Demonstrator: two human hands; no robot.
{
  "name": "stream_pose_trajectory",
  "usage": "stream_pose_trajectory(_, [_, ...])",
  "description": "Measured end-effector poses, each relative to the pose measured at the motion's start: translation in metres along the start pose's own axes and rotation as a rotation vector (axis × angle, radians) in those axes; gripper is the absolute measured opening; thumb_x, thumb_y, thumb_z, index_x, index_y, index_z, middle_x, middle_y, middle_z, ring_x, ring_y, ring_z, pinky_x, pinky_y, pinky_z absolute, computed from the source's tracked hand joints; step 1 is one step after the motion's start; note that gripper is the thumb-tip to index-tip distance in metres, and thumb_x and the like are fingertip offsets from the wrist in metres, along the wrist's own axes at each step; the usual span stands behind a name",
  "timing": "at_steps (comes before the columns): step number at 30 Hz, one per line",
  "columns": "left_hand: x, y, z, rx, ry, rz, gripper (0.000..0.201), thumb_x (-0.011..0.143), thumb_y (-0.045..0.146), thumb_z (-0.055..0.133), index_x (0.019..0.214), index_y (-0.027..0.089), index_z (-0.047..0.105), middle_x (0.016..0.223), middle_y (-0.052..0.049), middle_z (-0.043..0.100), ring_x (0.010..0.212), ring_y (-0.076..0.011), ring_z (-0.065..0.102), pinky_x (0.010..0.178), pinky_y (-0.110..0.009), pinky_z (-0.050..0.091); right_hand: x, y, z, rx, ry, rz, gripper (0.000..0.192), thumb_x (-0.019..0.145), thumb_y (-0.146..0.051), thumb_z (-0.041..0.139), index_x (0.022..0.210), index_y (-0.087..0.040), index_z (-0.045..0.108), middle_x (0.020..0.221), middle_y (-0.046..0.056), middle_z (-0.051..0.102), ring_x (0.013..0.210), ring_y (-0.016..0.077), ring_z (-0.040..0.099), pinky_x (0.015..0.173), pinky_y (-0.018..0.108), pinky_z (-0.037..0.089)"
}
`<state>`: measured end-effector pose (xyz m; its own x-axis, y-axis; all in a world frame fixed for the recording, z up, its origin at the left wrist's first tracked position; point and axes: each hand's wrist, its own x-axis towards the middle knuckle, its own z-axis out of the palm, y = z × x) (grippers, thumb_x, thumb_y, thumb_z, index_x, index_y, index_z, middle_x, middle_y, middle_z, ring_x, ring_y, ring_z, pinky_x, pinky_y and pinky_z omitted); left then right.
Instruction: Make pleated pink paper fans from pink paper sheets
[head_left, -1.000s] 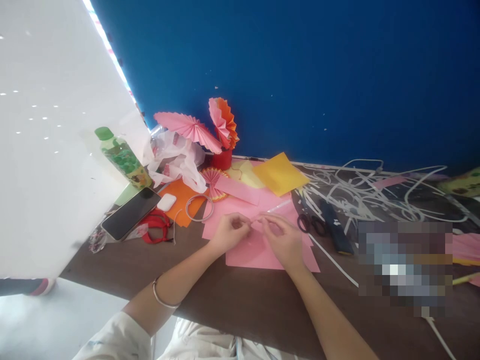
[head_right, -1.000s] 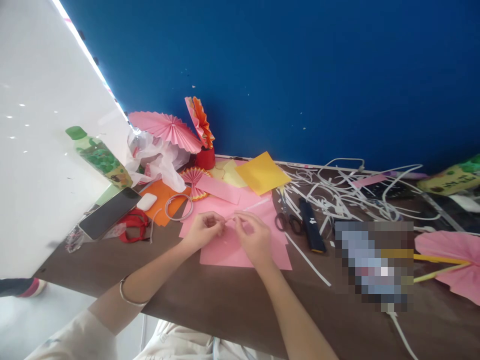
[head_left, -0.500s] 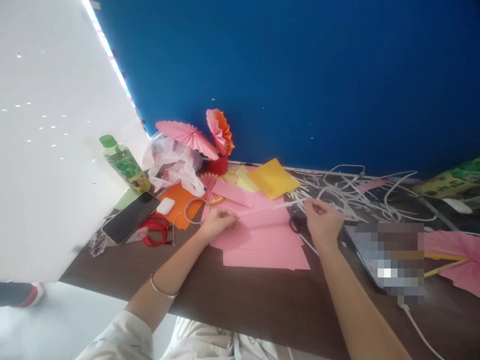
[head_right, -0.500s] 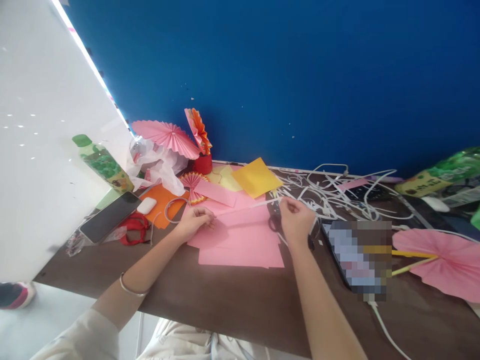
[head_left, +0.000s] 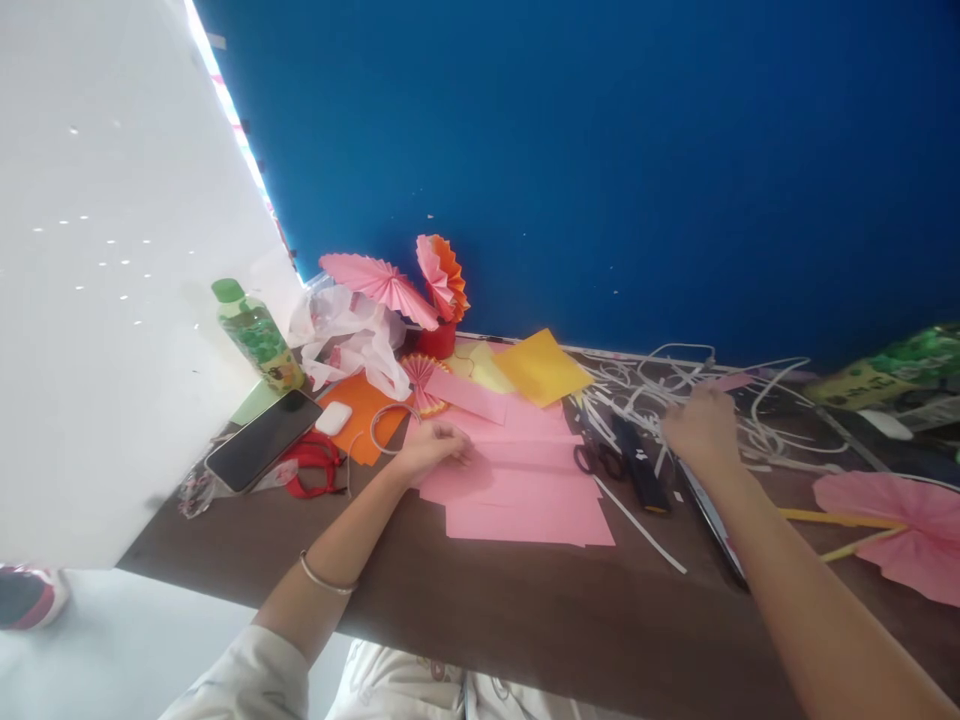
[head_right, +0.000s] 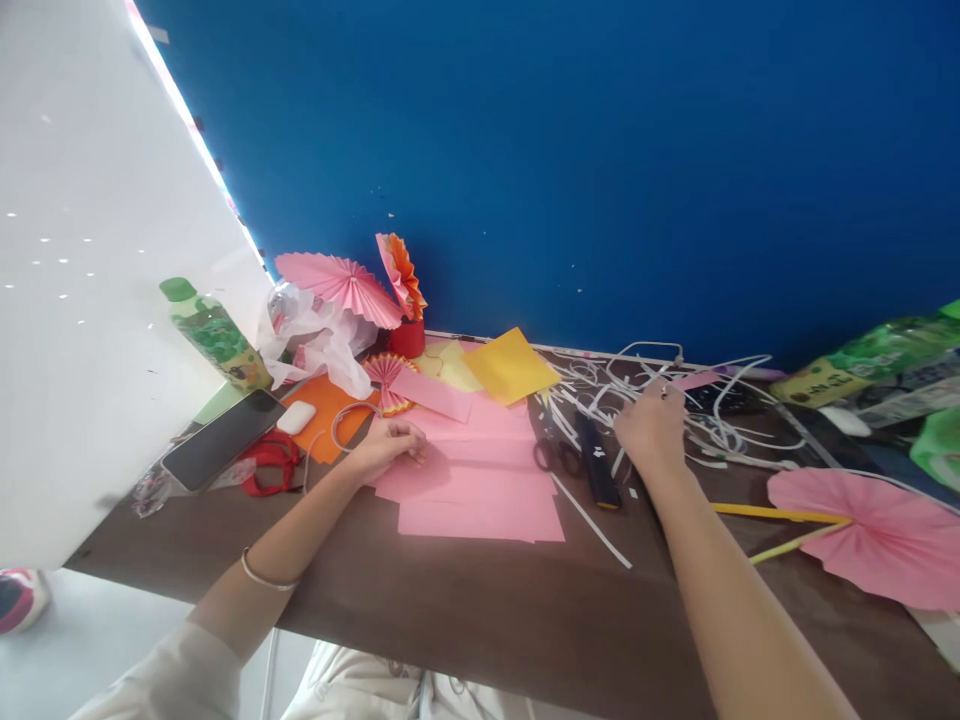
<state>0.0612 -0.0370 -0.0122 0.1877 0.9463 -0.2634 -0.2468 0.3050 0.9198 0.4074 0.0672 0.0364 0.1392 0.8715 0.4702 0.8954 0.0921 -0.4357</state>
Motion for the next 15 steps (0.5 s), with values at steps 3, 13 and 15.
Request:
stream_pose_trajectory(3, [-0.001,0.001,0.001,0.033,-0.034,0.012,0.011,0.061,0.018,0.067,0.062,0.009,0.061,0.054,-0.003,0.062,0.05,-0.0109,0.06,0.055,-0.024,0.051,-0.01,-0.047,-0.005,0.047,-0.016,-0.201,0.042,0.073,-0.025,0.046,0.114,-0.017,0.053,0.124,0.017,0.05,0.122,0.0379,0.036,0.095,0.055,0.03])
stream_pose_trajectory(13, [-0.004,0.003,0.001,0.081,-0.078,-0.002,0.007,0.061,0.015,0.064,0.064,0.009,0.061,0.052,-0.002,0.062,0.049,-0.0107,0.059,0.056,-0.024,0.051,-0.076,-0.152,0.014,0.517,-1.041,-0.3,0.018,0.074,-0.029,0.055,0.079,-0.018,0.068,0.082,0.006,0.07,0.076,0.0204,0.064,0.07,0.032,0.05])
stream_pose_trajectory(15, [-0.003,0.001,0.001,0.079,-0.069,0.018,0.008,0.062,0.016,0.064,0.065,0.009,0.061,0.053,-0.002,0.062,0.05,-0.0108,0.06,0.056,-0.024,0.05,-0.08,-0.153,0.014,0.576,-1.054,-0.241,0.016,0.073,-0.029,0.056,0.073,-0.016,0.066,0.074,0.005,0.069,0.07,0.0187,0.063,0.066,0.03,0.05])
